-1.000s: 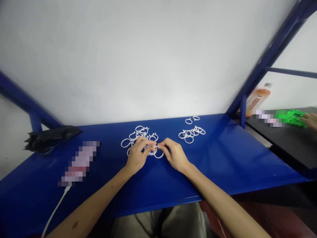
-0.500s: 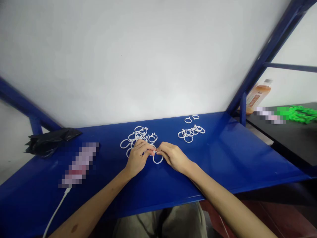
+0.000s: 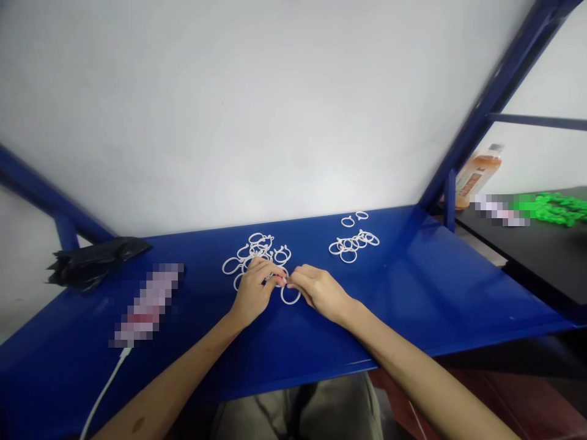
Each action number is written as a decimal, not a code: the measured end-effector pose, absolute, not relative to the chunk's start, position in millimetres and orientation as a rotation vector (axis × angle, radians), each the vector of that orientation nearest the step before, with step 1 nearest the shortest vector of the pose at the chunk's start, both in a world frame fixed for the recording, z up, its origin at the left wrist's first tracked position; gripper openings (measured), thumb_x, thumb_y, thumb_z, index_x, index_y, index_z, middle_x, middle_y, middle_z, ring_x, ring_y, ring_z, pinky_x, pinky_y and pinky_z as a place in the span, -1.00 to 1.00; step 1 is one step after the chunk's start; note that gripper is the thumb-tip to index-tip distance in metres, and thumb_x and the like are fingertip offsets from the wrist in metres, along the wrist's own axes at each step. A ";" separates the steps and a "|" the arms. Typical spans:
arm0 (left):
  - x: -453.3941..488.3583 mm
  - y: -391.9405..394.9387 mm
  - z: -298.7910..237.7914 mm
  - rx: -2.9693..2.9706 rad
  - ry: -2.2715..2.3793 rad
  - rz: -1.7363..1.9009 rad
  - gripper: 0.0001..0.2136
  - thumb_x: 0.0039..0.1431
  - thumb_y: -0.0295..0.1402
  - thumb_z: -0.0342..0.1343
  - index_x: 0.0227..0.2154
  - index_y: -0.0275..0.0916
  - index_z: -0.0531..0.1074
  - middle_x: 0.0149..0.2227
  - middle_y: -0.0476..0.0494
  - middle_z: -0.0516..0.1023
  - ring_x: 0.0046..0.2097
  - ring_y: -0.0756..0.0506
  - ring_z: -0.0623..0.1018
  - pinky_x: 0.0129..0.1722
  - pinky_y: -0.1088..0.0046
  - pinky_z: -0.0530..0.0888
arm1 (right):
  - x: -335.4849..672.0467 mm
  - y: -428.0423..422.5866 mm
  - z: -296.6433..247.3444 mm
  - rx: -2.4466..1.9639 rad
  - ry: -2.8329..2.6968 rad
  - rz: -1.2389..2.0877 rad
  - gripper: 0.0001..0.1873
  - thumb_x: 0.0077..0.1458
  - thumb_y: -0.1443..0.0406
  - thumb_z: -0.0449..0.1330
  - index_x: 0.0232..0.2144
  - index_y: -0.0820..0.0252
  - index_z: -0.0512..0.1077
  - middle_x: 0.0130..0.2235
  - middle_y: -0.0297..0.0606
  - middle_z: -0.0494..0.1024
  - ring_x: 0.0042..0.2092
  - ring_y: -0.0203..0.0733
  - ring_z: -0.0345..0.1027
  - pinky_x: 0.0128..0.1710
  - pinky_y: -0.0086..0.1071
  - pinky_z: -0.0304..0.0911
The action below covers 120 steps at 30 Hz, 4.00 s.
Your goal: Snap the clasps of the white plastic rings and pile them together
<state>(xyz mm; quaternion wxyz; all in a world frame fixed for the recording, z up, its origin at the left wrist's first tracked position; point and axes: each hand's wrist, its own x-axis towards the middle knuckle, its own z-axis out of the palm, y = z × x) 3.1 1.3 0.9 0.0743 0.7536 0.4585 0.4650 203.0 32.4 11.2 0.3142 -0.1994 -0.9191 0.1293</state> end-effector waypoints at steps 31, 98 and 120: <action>-7.5 11.7 -6.4 2.565 1.779 0.867 -0.79 0.31 -0.33 0.08 -0.06 -0.17 0.52 0.07 -0.18 0.53 0.14 -0.32 0.35 0.09 -0.02 0.30 | 192.1 60.7 -11.4 -0.818 -2.455 0.110 -0.77 0.33 0.34 0.04 -0.05 0.16 0.44 0.01 -0.06 0.39 -0.10 -0.13 0.41 -0.07 -0.14 0.44; 1.5 8.6 5.3 2.231 1.313 1.448 -0.79 0.28 -0.53 0.08 -0.45 -0.18 0.46 -0.42 0.02 0.54 -0.28 -0.06 0.44 -0.23 0.44 0.38 | 194.7 33.0 13.5 -0.712 -2.061 0.767 -0.86 0.30 0.27 0.16 -0.30 0.16 0.49 -0.29 -0.25 0.59 -0.26 -0.21 0.47 -0.22 -0.36 0.34; 6.1 7.3 -5.5 2.544 1.556 0.910 -0.68 0.26 -0.16 0.17 0.01 -0.16 0.46 0.01 -0.14 0.55 0.16 -0.27 0.36 0.17 0.07 0.30 | 219.5 72.5 1.0 -1.061 -2.062 0.097 -0.68 0.37 0.28 -0.03 -0.12 0.16 0.53 -0.13 -0.09 0.48 -0.20 -0.12 0.43 -0.18 -0.24 0.39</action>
